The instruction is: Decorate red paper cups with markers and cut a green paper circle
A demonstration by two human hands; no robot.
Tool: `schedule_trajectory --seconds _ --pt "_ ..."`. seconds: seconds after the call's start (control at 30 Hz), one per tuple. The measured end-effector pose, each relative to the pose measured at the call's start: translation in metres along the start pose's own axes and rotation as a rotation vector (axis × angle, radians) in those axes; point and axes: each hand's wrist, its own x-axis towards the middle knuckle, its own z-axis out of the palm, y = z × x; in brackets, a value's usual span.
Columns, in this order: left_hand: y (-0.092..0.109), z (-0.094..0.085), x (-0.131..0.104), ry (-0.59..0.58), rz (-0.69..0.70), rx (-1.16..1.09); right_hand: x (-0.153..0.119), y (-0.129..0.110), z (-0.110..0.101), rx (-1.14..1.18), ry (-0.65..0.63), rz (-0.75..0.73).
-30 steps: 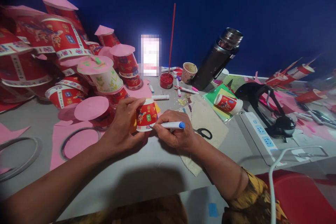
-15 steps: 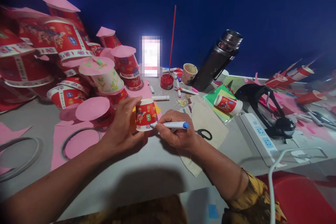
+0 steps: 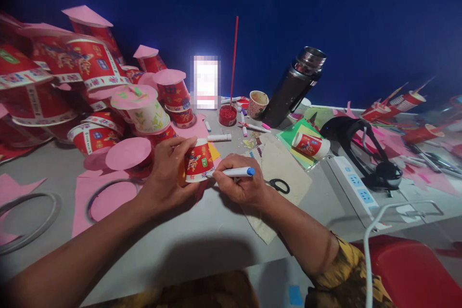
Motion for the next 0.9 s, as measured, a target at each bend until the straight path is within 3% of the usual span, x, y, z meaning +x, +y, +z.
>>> schedule_trajectory --seconds 0.9 --pt "-0.0038 -0.0001 0.0003 -0.017 -0.014 0.008 -0.0015 0.0049 0.004 0.034 -0.062 0.027"
